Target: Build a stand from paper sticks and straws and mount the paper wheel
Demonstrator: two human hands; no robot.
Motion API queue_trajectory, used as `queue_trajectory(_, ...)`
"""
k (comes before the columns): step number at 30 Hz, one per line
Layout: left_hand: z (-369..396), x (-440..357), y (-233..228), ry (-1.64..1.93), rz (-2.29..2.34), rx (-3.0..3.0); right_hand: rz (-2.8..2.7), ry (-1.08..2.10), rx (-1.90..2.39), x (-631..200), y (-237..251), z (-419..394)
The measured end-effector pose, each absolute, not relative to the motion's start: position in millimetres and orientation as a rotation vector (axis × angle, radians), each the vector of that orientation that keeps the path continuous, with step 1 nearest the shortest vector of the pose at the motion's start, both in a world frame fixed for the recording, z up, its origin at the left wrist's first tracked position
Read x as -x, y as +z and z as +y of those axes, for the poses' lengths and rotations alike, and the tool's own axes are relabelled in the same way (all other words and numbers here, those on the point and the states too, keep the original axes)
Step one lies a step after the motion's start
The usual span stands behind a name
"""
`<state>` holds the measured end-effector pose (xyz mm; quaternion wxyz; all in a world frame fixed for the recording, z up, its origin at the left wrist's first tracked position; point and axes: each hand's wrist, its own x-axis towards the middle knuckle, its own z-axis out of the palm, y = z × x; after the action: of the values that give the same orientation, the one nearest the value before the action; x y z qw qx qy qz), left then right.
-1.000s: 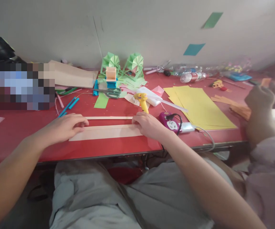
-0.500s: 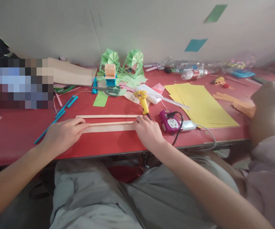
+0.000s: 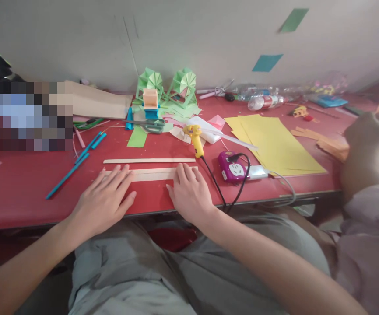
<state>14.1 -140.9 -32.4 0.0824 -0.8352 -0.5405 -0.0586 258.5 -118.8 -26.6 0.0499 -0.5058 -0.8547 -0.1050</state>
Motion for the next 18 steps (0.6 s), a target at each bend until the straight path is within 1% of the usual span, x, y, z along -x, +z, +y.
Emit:
queue_trajectory(6,-136,-7,-42,-0.206,-1.639,2.587,-2.553,-0.097,1.556,-258,-34,-116)
queue_trajectory(14,-138,14,-37,-0.157,-1.679,2.572,-2.578,-0.102,1.564,-273,-30,-114)
queue_trajectory(18,-125,25,-35,-0.143,-1.586,2.645,-2.546,-0.057,1.550,-286,-26,-101)
